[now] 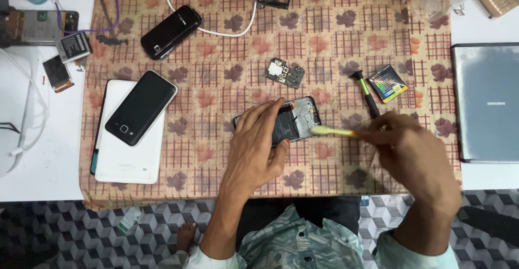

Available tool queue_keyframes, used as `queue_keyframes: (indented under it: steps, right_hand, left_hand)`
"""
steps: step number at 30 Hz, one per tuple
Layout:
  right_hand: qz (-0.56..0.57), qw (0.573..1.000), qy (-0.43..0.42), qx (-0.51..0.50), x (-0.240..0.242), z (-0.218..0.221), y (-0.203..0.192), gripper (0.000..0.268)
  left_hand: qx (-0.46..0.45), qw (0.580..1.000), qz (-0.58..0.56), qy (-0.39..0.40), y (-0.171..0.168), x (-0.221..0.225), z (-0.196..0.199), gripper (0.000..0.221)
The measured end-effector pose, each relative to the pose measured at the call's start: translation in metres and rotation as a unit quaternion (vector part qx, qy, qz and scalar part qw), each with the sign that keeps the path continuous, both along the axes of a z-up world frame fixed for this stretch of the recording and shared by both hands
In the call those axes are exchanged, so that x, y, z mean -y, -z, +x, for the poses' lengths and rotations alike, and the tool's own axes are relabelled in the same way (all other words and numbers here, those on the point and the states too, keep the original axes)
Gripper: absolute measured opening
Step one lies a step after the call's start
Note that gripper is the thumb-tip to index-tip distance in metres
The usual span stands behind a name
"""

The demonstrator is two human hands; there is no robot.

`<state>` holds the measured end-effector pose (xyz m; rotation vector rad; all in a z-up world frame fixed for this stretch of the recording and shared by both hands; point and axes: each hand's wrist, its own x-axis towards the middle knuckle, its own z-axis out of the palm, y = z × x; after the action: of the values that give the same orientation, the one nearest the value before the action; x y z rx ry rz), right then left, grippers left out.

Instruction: The person disassembles a smartphone using a screwdriver and brush, then proceeds to disassemble a tablet. They remove screws and internal components from both devices.

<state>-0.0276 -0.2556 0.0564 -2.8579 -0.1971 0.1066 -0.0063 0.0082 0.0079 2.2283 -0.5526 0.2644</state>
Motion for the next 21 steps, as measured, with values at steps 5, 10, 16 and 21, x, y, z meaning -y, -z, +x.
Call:
queue_keyframes:
  steps: [5,10,16,21]
  right_hand:
    - [0.008,0.992,-0.097,0.075,0.001,-0.002,0.007,0.030]
    - [-0.017,0.998,-0.045,0.045,0.000,-0.006,0.006,0.021]
    - [0.075,0.996,0.021,-0.032,-0.026,-0.024,0.014,0.025]
    - [0.127,0.989,-0.020,-0.071,-0.067,-0.051,0.001,0.040]
  left_hand:
    - [0.001,1.000,0.006,-0.004,0.000,0.001,0.000,0.075]
    - [-0.004,1.000,0.000,-0.004,0.003,0.000,-0.001,0.076]
    - [0.009,1.000,0.006,-0.004,0.002,0.002,0.000,0.077]
    - [0.005,1.000,-0.004,0.003,0.000,-0.001,-0.001,0.076]
